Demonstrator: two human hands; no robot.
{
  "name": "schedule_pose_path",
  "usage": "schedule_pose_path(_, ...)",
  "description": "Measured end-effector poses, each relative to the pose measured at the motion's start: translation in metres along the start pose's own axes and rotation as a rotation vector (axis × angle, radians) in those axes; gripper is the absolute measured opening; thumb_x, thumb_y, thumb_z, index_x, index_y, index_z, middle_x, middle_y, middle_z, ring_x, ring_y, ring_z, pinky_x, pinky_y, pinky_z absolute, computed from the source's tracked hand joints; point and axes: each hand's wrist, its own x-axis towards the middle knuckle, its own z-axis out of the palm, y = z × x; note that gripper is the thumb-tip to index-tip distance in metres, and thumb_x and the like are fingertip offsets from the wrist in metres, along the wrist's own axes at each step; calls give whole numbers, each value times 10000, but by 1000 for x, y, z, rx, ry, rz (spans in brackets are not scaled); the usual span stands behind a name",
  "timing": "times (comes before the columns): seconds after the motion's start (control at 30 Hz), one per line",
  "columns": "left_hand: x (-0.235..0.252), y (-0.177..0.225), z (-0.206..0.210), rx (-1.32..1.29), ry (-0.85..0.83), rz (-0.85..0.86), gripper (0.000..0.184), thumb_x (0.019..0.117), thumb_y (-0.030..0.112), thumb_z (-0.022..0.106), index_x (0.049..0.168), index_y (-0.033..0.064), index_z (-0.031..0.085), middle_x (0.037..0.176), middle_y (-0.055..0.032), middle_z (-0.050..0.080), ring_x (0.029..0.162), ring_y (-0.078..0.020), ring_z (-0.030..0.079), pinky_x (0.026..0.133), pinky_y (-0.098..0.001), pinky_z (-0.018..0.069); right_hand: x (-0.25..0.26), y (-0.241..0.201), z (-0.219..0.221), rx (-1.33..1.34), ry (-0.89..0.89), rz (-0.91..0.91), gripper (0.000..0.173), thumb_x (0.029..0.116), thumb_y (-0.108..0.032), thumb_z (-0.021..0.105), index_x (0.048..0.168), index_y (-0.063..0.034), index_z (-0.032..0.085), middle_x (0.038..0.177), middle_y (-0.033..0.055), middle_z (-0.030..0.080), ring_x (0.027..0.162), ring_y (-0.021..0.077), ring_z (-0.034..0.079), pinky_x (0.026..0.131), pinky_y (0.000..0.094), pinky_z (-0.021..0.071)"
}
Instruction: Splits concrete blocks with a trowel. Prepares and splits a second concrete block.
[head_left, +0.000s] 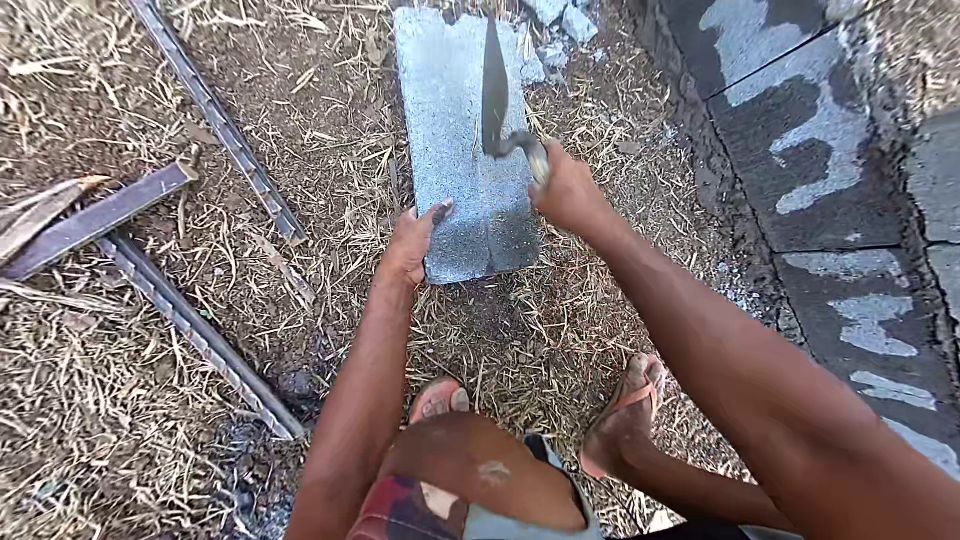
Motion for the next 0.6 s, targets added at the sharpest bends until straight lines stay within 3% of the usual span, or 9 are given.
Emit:
schedule_pose_path(0.13, 0, 2, -1, 5, 4, -8, 369, 1047, 315, 585, 1315, 62, 565, 1034, -98, 735, 887, -202, 740, 779, -400, 639, 34, -19, -2, -10, 6, -15, 561, 939, -108, 649, 1451, -39, 429, 1086, 262, 681, 1013, 451, 688, 845, 637, 543)
schedule_pose_path(0.27, -1, 1, -2, 9, 8, -35, 379, 1040, 318, 599, 1317, 61, 564, 1045, -103, 738, 898, -208, 742, 787, -405, 640, -60, 17, 43, 28, -15, -27, 560, 993, -126, 615, 1483, -16, 368, 891, 268, 674, 787, 469, 697, 667, 645, 566)
schedule_pose_path(0.37, 0, 2, -1, 0, 13, -34, 395, 1035, 312, 609, 1319, 43, 562, 1049, -120, 734, 901, -218, 740, 793, -411, 635, -91, 31, 56, -61, -129, 109, 470, 1005, -159, 607, 1430, -37, 448, 914, 236, 695, 876, 443, 705, 791, 619, 549)
schedule_pose_path(0.47, 0, -4, -3, 2, 23, -31, 395, 1038, 316, 606, 1329, 52, 563, 1056, -112, 733, 909, -210, 738, 801, -406, 635, -50, 24, 44, -60, -40, 84, 471, 995, -168, 614, 1415, -20, 463, 908, 284, 686, 849, 501, 695, 717, 678, 540)
schedule_pose_path(0.6, 2, -4, -4, -5, 2, -17, 390, 1040, 303, 604, 1339, 58, 557, 1060, -108, 734, 910, -217, 740, 800, -412, 638, 28, -16, 10, -64, 43, 55, 531, 952, -117, 634, 1443, -33, 449, 1056, 293, 685, 998, 495, 686, 813, 678, 535)
